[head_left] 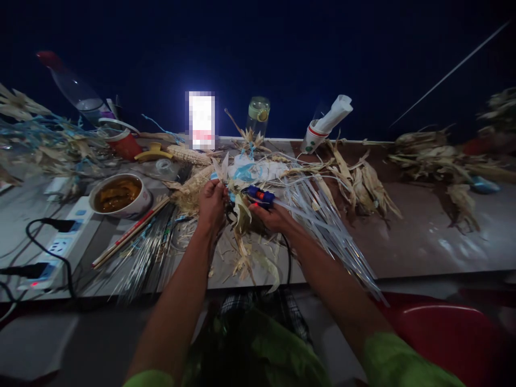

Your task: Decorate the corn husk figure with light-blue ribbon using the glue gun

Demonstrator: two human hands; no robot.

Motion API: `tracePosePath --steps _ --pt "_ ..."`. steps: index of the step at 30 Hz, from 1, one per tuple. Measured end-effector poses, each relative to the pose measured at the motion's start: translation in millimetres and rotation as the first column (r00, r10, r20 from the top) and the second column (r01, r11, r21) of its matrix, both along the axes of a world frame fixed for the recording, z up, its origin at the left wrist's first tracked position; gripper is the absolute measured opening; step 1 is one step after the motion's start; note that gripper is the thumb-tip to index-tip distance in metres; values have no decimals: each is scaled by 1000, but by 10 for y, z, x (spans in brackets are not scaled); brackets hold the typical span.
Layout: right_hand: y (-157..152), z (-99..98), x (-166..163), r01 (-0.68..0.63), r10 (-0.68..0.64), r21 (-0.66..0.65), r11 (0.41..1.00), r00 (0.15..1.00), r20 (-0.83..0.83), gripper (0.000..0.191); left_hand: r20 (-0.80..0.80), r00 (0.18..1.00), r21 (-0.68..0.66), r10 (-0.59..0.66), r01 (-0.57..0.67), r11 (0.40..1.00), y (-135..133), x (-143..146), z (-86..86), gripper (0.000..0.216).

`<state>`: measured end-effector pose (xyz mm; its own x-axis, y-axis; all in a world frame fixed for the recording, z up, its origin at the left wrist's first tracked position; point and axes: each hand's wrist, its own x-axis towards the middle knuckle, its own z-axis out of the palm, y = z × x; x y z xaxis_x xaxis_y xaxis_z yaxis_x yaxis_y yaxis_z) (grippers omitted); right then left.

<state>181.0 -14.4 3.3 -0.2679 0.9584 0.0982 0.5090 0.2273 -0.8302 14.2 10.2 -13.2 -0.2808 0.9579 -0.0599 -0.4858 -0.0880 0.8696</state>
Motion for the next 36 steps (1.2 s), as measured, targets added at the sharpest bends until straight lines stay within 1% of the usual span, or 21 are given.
tracePosePath --steps 3,5,9,14,17,20,23,26,32,36 --pt "-4 3 8 38 -38 12 999 999 6 37 6 1000 21 -13 13 1000 3 4 -8 21" --pt "-9 4 11 54 -54 18 998 998 12 37 -7 1000 5 -3 4 1000 6 13 -8 18" --pt "-14 2 5 38 -38 15 999 999 -7 36 -72 997 -24 21 -22 999 5 25 3 13" --pt "1 3 -13 49 -48 21 999 998 -27 36 -179 983 25 49 -45 999 10 25 -14 10" --pt "18 -3 -14 20 -20 14 1000 1000 -19 38 -192 979 43 68 -61 997 19 14 -37 10" --pt "25 -13 -6 -10 10 -1 1000 1000 -7 39 -161 985 41 63 -57 998 28 -5 -53 12" --pt "15 -10 0 28 -28 -7 1000 1000 -1 40 -118 992 39 45 -41 998 37 -19 -67 15" --pt "1 5 -7 55 -55 -1 998 998 -14 41 -110 993 39 38 -34 999 42 -15 -69 16" --pt "-2 28 -10 28 -28 -24 999 1000 8 39 -54 998 19 44 -43 999 25 8 -12 20" --pt "15 14 21 28 -28 12 1000 1000 6 39 15 1000 28 13 -14 1000 14 7 11 23"
